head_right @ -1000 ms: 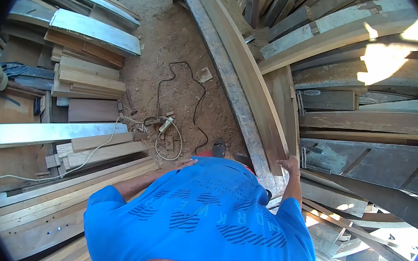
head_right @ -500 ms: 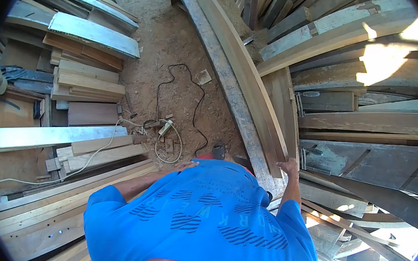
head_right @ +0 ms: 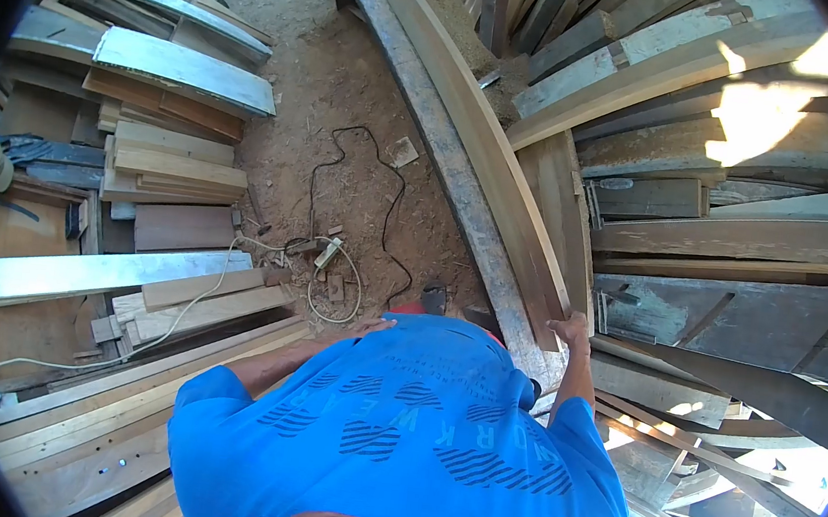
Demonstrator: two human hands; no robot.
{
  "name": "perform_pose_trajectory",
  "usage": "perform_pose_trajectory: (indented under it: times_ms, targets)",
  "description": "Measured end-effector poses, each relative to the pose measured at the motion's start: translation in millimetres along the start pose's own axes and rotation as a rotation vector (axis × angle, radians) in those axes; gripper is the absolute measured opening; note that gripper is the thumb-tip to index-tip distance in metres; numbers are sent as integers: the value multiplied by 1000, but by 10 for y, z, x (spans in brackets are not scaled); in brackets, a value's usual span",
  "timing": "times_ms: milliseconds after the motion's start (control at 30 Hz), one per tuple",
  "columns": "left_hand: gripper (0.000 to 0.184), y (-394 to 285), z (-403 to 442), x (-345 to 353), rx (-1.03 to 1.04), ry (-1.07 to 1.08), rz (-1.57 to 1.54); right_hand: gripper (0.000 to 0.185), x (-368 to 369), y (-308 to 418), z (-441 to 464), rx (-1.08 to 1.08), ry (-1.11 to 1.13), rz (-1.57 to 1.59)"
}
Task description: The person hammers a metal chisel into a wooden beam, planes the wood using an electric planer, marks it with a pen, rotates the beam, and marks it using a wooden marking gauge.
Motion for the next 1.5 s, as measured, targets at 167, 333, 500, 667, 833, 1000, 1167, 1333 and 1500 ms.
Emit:
perform_pose_trajectory:
  times_ms: [167, 333, 500, 667, 833, 1000, 1167, 1333, 1500]
  targets:
    - [113, 7, -6, -6, -3, 3, 0, 60, -16, 31, -26, -80, -122, -111]
    - [114, -15, 32, -26, -5, 11, -7, 68, -58, 161, -127, -97, -121, -92]
    - [114, -71, 156, -47, 11, 15, -2, 75, -114, 307, -259, 19, -71, -165]
    - [115, -90, 290, -59, 28, 21, 5, 75, -109, 311, -260, 14, -79, -168]
    - [116, -112, 394, -75, 38, 23, 8, 73, -88, 250, -218, 19, -77, -168]
    - [117, -137, 497, -104, 53, 19, 11, 70, -36, 164, -153, 7, -58, -116]
    - [118, -142, 577, -113, 59, 10, 13, 68, -75, 335, -299, 37, -105, -174]
    - [118, -130, 641, -117, 67, -4, 23, 67, 62, 572, -488, 30, -34, -268]
    - [119, -117, 666, -182, 69, -11, 29, 59, 118, 832, -679, -29, -34, -276]
Point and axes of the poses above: each hand's wrist, its own z-axis towards the middle knuckle, its own x-axis out of the palm, y = z × x, the point moved 7 cm from there along z, towards the middle knuckle, and after that the axes turned 10 degrees about -x, right-handed, at the moved point
